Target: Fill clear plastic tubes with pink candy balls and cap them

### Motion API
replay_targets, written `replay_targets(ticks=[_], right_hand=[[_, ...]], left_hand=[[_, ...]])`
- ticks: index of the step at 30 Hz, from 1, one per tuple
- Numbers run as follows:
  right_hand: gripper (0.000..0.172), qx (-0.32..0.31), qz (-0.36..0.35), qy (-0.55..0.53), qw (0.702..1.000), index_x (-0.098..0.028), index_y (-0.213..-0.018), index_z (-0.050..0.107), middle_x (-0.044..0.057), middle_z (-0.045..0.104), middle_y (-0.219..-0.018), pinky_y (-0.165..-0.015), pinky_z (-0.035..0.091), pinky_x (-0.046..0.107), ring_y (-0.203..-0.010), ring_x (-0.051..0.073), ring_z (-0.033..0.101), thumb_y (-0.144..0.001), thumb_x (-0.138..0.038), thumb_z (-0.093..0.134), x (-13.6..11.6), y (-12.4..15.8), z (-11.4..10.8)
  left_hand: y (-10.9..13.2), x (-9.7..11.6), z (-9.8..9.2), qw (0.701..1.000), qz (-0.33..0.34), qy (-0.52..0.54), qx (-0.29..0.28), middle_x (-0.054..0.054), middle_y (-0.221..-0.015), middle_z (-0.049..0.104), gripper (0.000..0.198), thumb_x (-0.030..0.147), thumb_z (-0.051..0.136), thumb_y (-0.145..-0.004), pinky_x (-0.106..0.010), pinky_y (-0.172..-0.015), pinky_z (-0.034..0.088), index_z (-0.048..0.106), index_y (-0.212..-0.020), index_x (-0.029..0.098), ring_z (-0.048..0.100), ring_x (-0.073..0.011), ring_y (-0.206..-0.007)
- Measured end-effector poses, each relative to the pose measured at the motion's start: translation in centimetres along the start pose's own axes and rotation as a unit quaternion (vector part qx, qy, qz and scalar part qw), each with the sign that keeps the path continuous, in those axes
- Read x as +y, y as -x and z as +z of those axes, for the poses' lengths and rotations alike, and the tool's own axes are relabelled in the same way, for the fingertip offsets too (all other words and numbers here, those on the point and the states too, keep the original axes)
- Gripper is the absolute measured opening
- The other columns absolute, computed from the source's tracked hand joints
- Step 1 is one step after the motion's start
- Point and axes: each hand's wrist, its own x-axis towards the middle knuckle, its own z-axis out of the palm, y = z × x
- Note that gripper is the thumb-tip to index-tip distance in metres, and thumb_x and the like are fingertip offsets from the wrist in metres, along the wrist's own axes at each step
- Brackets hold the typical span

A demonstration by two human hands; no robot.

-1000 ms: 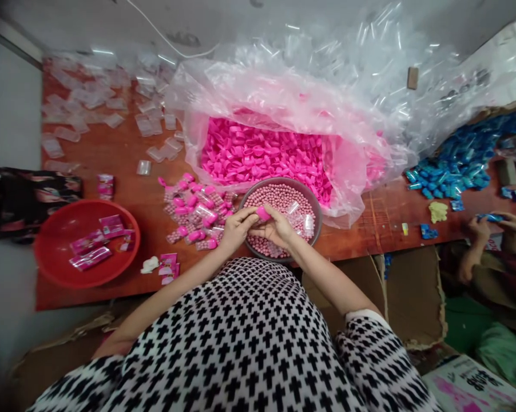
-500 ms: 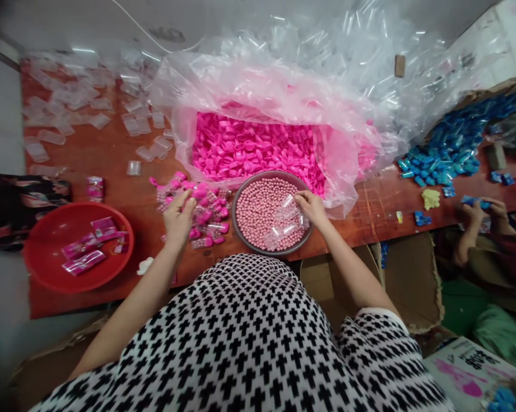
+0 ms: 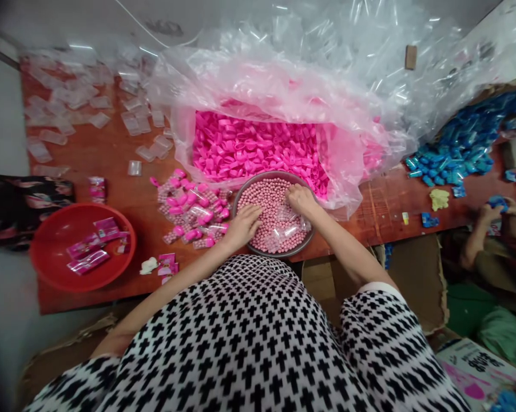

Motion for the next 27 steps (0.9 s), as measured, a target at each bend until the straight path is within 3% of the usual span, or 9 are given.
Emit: replay_targets(ticks=[3,5,9,11,15,18,23,25,27], right_hand=[[0.029,0.016,-0.013,-0.037,0.999,-0.006,-0.099,0.063,0.019,0.061,-0.098,-0.076,0.038,0.035,-0.095,0.027,0.049,-0.091,-0.013,0.037,-0.7,-1.9,0.7],[0.023,0.008,-0.060,-0.116,0.991,-0.007,-0.094,0.065,0.018,0.063,-0.097,-0.080,0.038,0.034,-0.096,0.025,0.051,-0.086,-0.010,0.043,-1.8,-3.3,1.5],[0.021,0.028,-0.072,-0.326,0.942,-0.010,-0.092,0.064,0.011,0.065,-0.096,-0.083,0.041,0.030,-0.091,0.019,0.055,-0.075,-0.006,0.052,-3.7,-4.5,3.3],[0.020,0.049,-0.050,-0.450,0.890,-0.012,-0.094,0.062,0.007,0.065,-0.094,-0.079,0.043,0.028,-0.087,0.017,0.057,-0.075,-0.012,0.055,-4.0,-4.0,3.7],[0.020,0.087,-0.021,-0.678,0.729,-0.017,-0.086,0.059,0.000,0.062,-0.081,-0.073,0.045,0.028,-0.076,0.014,0.057,-0.071,-0.029,0.065,-4.1,-2.1,2.8],[0.027,0.102,0.002,-0.729,0.677,-0.018,-0.082,0.058,-0.002,0.060,-0.078,-0.072,0.045,0.027,-0.073,0.013,0.056,-0.066,-0.034,0.072,-4.7,-1.0,1.5],[0.030,0.130,-0.005,-0.746,0.653,-0.019,-0.086,0.059,-0.001,0.061,-0.081,-0.075,0.047,0.028,-0.077,0.014,0.058,-0.067,-0.036,0.073,-5.2,0.1,0.4],[0.031,0.128,-0.012,-0.738,0.662,-0.018,-0.089,0.060,0.000,0.062,-0.081,-0.074,0.048,0.029,-0.076,0.014,0.059,-0.068,-0.038,0.072,-4.9,0.3,0.0],[0.033,0.135,-0.016,-0.709,0.692,-0.018,-0.095,0.061,0.002,0.065,-0.087,-0.074,0.049,0.031,-0.079,0.016,0.061,-0.071,-0.040,0.070,-4.6,0.5,-0.6]], left_hand=[[-0.1,0.3,0.6,0.995,-0.001,-0.038,-0.095,-0.009,-0.103,0.067,0.020,0.018,0.051,-0.086,-0.041,-0.101,0.044,0.065,-0.100,0.016,0.055,-0.0234,-0.110],[0.2,0.4,0.9,0.992,-0.009,-0.033,-0.118,-0.009,-0.100,0.067,0.020,0.017,0.050,-0.086,-0.039,-0.098,0.046,0.065,-0.098,0.016,0.057,-0.0224,-0.106],[1.3,-0.3,1.1,0.997,-0.059,0.042,-0.037,-0.009,-0.117,0.063,0.029,0.015,0.047,-0.087,-0.036,-0.099,0.046,0.061,-0.112,0.017,0.058,-0.0193,-0.110],[1.5,-0.9,0.9,0.993,-0.081,0.078,0.027,-0.009,-0.119,0.063,0.030,0.017,0.047,-0.087,-0.037,-0.100,0.046,0.060,-0.114,0.017,0.058,-0.0194,-0.111],[0.6,-1.3,0.5,0.978,-0.122,0.138,0.100,-0.010,-0.116,0.065,0.036,0.024,0.057,-0.084,-0.037,-0.097,0.047,0.058,-0.119,0.017,0.060,-0.0213,-0.108],[-0.7,-0.9,0.6,0.963,-0.133,0.206,0.111,-0.009,-0.113,0.067,0.038,0.027,0.061,-0.081,-0.037,-0.094,0.048,0.059,-0.118,0.017,0.062,-0.0212,-0.103],[-1.6,-0.1,0.8,0.919,-0.144,0.349,0.113,-0.006,-0.106,0.069,0.031,0.030,0.058,-0.082,-0.035,-0.087,0.052,0.065,-0.109,0.016,0.065,-0.0195,-0.093],[-1.8,0.1,0.6,0.899,-0.164,0.395,0.096,-0.007,-0.103,0.070,0.034,0.031,0.057,-0.081,-0.034,-0.078,0.054,0.065,-0.110,0.015,0.067,-0.0188,-0.083],[-2.1,0.3,0.0,0.906,-0.161,0.380,0.088,-0.007,-0.102,0.071,0.034,0.032,0.058,-0.080,-0.034,-0.078,0.054,0.067,-0.107,0.014,0.067,-0.0194,-0.083]])
